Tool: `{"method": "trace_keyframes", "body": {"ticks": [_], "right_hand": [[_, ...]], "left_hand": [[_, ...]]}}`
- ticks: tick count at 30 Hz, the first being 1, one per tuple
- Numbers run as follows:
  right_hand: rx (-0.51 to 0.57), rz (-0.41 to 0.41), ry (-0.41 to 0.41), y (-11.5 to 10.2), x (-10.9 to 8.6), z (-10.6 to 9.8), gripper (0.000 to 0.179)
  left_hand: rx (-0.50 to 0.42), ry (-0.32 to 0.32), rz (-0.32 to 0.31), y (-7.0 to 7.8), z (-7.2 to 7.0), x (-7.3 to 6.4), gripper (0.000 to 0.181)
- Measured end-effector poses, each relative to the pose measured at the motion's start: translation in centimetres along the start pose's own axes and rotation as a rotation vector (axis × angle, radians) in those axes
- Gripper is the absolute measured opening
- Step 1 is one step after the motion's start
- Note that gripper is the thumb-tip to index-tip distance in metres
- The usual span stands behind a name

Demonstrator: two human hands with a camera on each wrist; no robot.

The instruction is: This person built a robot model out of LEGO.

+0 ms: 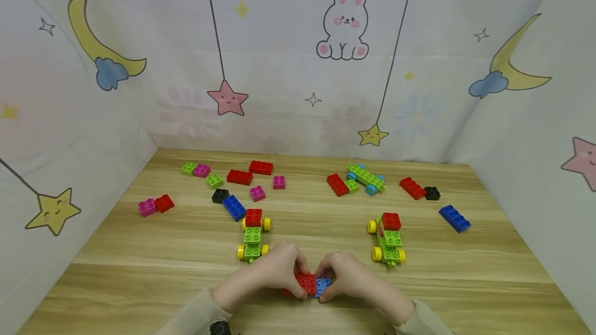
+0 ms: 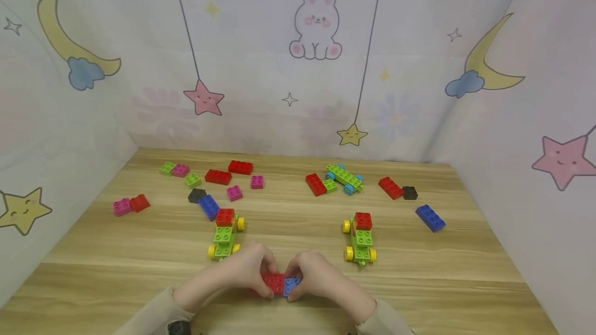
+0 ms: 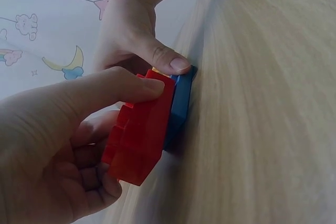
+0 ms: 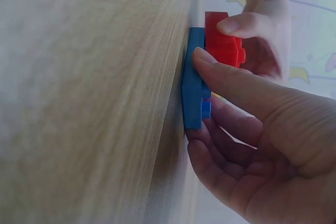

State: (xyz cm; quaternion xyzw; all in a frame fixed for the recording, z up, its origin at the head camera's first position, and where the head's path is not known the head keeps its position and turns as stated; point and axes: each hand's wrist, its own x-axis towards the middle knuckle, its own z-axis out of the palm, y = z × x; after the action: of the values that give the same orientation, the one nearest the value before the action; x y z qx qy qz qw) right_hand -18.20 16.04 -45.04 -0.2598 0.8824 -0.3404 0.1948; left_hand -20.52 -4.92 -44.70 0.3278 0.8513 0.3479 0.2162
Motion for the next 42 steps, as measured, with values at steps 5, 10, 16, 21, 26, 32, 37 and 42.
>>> {"method": "trace_keyframes", "body": {"ticks": [5, 10, 16, 21, 26, 32, 37, 42], "right_hand": [[0.004, 0.005, -0.002, 0.08, 0.03, 0.03, 0.032], [0.011, 0.005, -0.002, 0.14, 0.01, 0.01, 0.031], [0.007, 0.012, -0.005, 0.14, 0.04, -0.01, 0.031], [0.008, 0.004, -0.004, 0.1, 0.07, 0.01, 0.031], [0.008, 0.002, -0.003, 0.06, 0.07, 0.02, 0.031], [0.013, 0.0, 0.001, 0.04, 0.02, -0.04, 0.031], [0.016, -0.001, 0.002, 0.08, 0.02, -0.04, 0.031], [0.018, 0.004, -0.002, 0.1, 0.1, -0.02, 0.031]], "left_hand": [[0.018, -0.002, -0.019, 0.3, -0.02, -0.06, 0.022], [0.03, -0.003, -0.036, 0.53, 0.02, -0.03, 0.022], [0.026, 0.011, -0.026, 0.6, 0.09, -0.08, 0.023], [0.024, 0.018, -0.024, 0.53, 0.16, -0.09, 0.023], [0.042, 0.028, -0.025, 0.41, 0.29, -0.08, 0.023], [0.049, 0.031, -0.032, 0.4, 0.35, 0.02, 0.024], [0.04, 0.03, -0.029, 0.41, 0.35, 0.0, 0.023], [0.008, 0.027, -0.029, 0.41, 0.32, -0.2, 0.023]]}}
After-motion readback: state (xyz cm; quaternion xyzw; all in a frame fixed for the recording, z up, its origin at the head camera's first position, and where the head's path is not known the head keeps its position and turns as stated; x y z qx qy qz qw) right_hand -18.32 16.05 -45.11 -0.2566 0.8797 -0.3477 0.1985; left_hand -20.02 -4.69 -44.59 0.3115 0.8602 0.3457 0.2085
